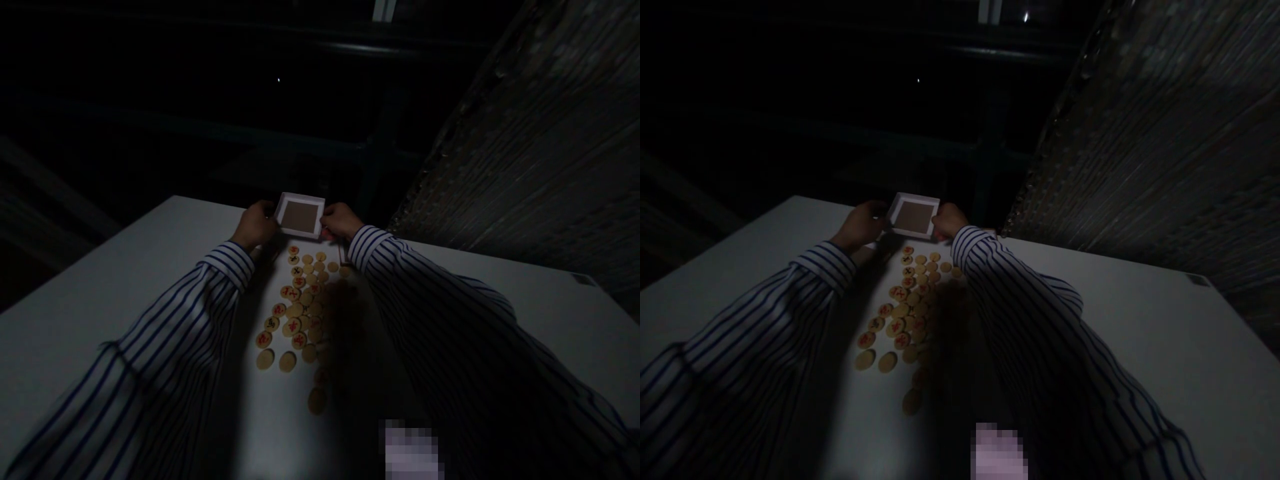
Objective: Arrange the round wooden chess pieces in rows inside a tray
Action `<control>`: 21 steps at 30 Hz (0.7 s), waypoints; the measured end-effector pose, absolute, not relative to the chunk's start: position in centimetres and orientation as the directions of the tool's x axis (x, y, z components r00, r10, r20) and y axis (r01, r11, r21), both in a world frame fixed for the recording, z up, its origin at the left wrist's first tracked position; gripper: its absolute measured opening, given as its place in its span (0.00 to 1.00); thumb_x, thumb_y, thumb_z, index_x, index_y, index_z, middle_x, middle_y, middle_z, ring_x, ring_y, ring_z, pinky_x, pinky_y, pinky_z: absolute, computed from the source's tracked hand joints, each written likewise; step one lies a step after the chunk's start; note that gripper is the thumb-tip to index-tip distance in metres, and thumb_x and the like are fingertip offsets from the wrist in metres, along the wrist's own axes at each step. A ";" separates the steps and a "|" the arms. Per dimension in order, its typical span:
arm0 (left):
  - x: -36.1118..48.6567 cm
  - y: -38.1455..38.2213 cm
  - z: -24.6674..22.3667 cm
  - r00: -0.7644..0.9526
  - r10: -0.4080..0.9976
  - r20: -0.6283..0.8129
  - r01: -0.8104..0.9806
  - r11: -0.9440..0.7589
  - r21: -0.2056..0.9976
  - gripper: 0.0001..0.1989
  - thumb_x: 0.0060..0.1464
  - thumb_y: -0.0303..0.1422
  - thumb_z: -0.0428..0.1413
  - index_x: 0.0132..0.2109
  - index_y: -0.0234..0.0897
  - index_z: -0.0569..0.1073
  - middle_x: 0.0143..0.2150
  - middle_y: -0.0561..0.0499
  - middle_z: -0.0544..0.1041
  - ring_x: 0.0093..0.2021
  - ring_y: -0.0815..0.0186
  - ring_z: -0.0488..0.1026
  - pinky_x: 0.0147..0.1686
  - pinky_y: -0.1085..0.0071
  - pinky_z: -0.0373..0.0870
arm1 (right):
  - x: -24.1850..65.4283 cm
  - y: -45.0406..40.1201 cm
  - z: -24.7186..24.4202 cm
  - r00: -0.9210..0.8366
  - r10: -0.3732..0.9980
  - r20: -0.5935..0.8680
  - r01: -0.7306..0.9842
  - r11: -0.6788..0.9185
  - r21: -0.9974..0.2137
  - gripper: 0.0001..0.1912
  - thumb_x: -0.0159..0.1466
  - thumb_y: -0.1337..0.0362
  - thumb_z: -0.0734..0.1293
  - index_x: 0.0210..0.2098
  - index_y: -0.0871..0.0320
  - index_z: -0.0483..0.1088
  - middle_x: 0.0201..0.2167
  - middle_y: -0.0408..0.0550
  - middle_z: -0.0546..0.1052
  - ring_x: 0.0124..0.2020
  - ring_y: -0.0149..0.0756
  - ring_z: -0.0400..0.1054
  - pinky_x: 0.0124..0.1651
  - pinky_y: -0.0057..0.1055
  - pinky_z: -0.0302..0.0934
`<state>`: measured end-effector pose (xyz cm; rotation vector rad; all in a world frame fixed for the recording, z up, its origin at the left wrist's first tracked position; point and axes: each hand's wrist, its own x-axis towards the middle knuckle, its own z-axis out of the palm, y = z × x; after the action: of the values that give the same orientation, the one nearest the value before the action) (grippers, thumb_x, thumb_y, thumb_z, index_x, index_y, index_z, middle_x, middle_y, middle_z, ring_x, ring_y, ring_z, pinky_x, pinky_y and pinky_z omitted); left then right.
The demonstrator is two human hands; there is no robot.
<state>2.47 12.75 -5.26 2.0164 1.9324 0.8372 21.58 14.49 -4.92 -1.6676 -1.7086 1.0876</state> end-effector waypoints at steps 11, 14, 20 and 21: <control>2.4 11.6 -4.8 -0.068 0.974 0.218 0.743 -0.097 0.662 0.20 0.45 0.31 0.49 0.47 0.30 0.67 0.41 0.44 0.74 0.40 0.63 0.70 0.40 0.69 0.65 | 21.8 12.8 -3.6 -0.073 0.988 -0.139 0.535 -0.078 -0.841 0.09 0.56 0.73 0.60 0.37 0.64 0.66 0.24 0.46 0.72 0.18 0.24 0.65 0.21 0.21 0.63; 2.5 11.0 -4.5 -0.051 0.978 0.201 0.734 -0.099 0.672 0.19 0.45 0.31 0.49 0.46 0.30 0.68 0.40 0.43 0.74 0.39 0.64 0.71 0.39 0.70 0.65 | 21.8 12.3 -3.1 -0.088 0.986 -0.142 0.523 -0.075 -0.849 0.09 0.56 0.73 0.60 0.36 0.64 0.66 0.23 0.45 0.71 0.18 0.23 0.64 0.22 0.20 0.63; 2.4 10.4 -3.8 -0.040 0.977 0.211 0.745 -0.112 0.658 0.20 0.45 0.32 0.49 0.47 0.31 0.67 0.40 0.44 0.74 0.39 0.63 0.70 0.40 0.70 0.65 | 22.0 11.5 -2.2 -0.103 0.986 -0.129 0.499 -0.061 -0.864 0.09 0.55 0.74 0.59 0.36 0.64 0.66 0.20 0.44 0.69 0.17 0.22 0.63 0.20 0.19 0.61; 2.4 10.3 -3.7 -0.031 0.977 0.210 0.745 -0.118 0.656 0.20 0.45 0.32 0.50 0.47 0.31 0.67 0.41 0.44 0.74 0.39 0.63 0.70 0.40 0.70 0.65 | 22.1 11.4 -2.1 -0.105 0.987 -0.125 0.499 -0.057 -0.865 0.09 0.55 0.74 0.59 0.35 0.64 0.66 0.20 0.43 0.68 0.17 0.22 0.63 0.20 0.19 0.61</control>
<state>2.36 10.32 -3.73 1.9035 1.8101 0.9211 22.07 11.37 -2.11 -1.5942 -1.6469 1.0924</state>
